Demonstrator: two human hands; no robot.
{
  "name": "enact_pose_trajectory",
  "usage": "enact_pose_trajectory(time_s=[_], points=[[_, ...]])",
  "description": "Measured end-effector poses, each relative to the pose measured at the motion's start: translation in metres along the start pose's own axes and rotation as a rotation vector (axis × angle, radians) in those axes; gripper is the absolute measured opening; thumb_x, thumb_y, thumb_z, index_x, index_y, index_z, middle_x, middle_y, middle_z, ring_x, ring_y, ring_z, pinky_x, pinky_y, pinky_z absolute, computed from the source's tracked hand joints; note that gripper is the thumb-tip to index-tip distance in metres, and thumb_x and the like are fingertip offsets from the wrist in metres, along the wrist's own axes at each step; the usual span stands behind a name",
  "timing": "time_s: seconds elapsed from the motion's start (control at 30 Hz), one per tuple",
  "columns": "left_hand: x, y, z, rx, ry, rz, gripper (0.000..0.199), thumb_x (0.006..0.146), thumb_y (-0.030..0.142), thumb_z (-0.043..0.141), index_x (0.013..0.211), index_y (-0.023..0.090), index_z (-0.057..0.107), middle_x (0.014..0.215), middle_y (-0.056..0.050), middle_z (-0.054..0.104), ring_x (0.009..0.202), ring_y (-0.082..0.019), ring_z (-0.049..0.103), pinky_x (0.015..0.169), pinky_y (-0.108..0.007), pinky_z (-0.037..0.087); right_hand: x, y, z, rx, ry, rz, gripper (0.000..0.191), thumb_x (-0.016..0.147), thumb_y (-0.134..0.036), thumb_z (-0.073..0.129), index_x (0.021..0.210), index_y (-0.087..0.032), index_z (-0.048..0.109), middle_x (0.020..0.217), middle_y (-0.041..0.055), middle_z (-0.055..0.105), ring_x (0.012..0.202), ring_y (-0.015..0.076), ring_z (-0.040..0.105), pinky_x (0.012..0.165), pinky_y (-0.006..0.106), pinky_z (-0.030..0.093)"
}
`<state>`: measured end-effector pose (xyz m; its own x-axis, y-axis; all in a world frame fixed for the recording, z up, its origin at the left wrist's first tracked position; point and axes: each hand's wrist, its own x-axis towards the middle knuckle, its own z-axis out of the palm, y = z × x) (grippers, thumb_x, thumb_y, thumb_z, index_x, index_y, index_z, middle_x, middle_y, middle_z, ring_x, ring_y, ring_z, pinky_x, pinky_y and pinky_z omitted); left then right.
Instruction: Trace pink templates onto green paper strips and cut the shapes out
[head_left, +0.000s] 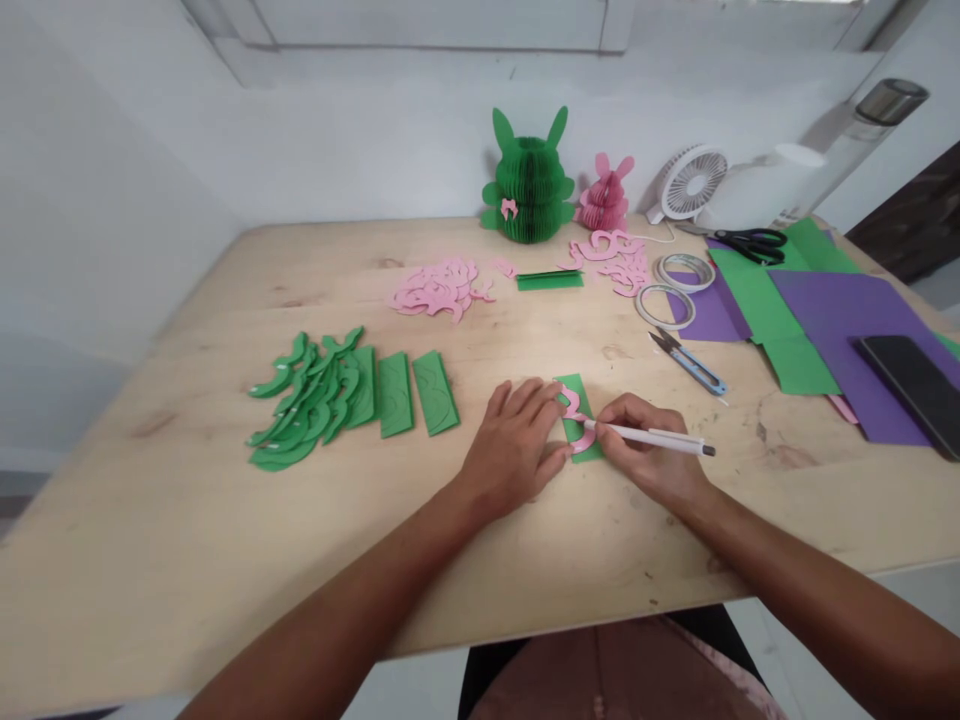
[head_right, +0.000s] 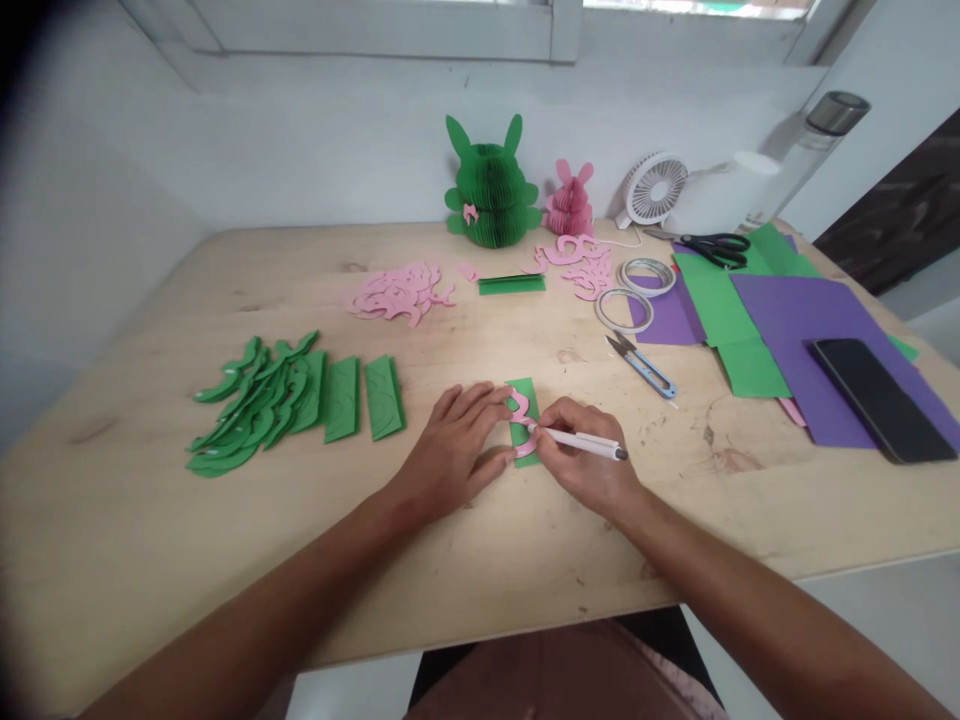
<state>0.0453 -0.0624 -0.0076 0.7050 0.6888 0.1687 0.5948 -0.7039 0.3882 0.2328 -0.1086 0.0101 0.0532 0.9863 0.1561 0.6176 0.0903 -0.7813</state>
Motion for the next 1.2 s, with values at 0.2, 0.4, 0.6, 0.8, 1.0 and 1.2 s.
enact_pose_trajectory(time_s=[0.2, 0.4, 0.6, 0.8, 1.0, 1.2], points=[[0.0004, -0.0002, -0.0007, -0.007, 0.003, -0.003, 0.034, 0.086, 0.034, 0.050, 0.116, 0.019, 0.053, 0.140, -0.009, 0.046, 0.133, -0.028, 0.032, 0.112, -0.050, 0.018, -0.0003, -0.0026, -0.0021, -0.064, 0.014, -0.039, 0.009, 0.076, -0.023, 0.056, 0.068, -0.020, 0.057, 0.054, -0.0023, 0.057, 0.046, 0.0100, 0.046, 0.046, 0.022, 0.036], [0.0002, -0.0001, -0.0005, -0.003, 0.006, -0.003, 0.035, 0.086, 0.034, 0.050, 0.117, 0.018, 0.053, 0.140, -0.008, 0.046, 0.133, -0.028, 0.032, 0.112, -0.050, 0.018, 0.0000, -0.0046, -0.0037, -0.139, 0.028, -0.100, 0.010, 0.076, -0.023, 0.054, 0.066, -0.021, 0.056, 0.055, -0.0020, 0.059, 0.048, 0.0108, 0.049, 0.049, 0.024, 0.037], [0.0001, -0.0004, 0.0000, -0.003, 0.005, -0.002, 0.035, 0.086, 0.034, 0.049, 0.117, 0.018, 0.053, 0.141, -0.009, 0.046, 0.133, -0.028, 0.032, 0.112, -0.050, 0.018, -0.0009, -0.0046, -0.0045, -0.138, 0.019, -0.114, 0.010, 0.076, -0.022, 0.053, 0.067, -0.021, 0.057, 0.056, -0.0013, 0.060, 0.049, 0.0116, 0.049, 0.051, 0.025, 0.037], [0.0006, 0.0000, -0.0009, -0.011, 0.006, -0.005, 0.033, 0.085, 0.034, 0.050, 0.115, 0.019, 0.054, 0.140, -0.009, 0.047, 0.133, -0.028, 0.033, 0.111, -0.051, 0.019, -0.0018, -0.0051, -0.0054, -0.137, 0.018, -0.108, 0.011, 0.076, -0.022, 0.053, 0.065, -0.021, 0.056, 0.054, -0.0015, 0.058, 0.051, 0.0123, 0.048, 0.052, 0.026, 0.037], [0.0008, 0.0000, -0.0008, 0.001, 0.003, -0.005, 0.034, 0.086, 0.034, 0.050, 0.116, 0.018, 0.053, 0.140, -0.008, 0.046, 0.133, -0.028, 0.033, 0.111, -0.050, 0.018, -0.0014, -0.0060, -0.0048, -0.148, 0.018, -0.111, 0.013, 0.076, -0.023, 0.052, 0.064, -0.020, 0.055, 0.051, -0.0022, 0.057, 0.048, 0.0117, 0.047, 0.052, 0.026, 0.036], [0.0007, -0.0001, -0.0006, 0.007, 0.008, -0.003, 0.033, 0.087, 0.034, 0.048, 0.115, 0.018, 0.053, 0.141, -0.008, 0.046, 0.133, -0.028, 0.033, 0.111, -0.050, 0.019, -0.0013, -0.0058, -0.0049, -0.133, 0.009, -0.140, 0.012, 0.075, -0.022, 0.052, 0.064, -0.020, 0.055, 0.052, -0.0022, 0.057, 0.047, 0.0112, 0.047, 0.051, 0.025, 0.036]])
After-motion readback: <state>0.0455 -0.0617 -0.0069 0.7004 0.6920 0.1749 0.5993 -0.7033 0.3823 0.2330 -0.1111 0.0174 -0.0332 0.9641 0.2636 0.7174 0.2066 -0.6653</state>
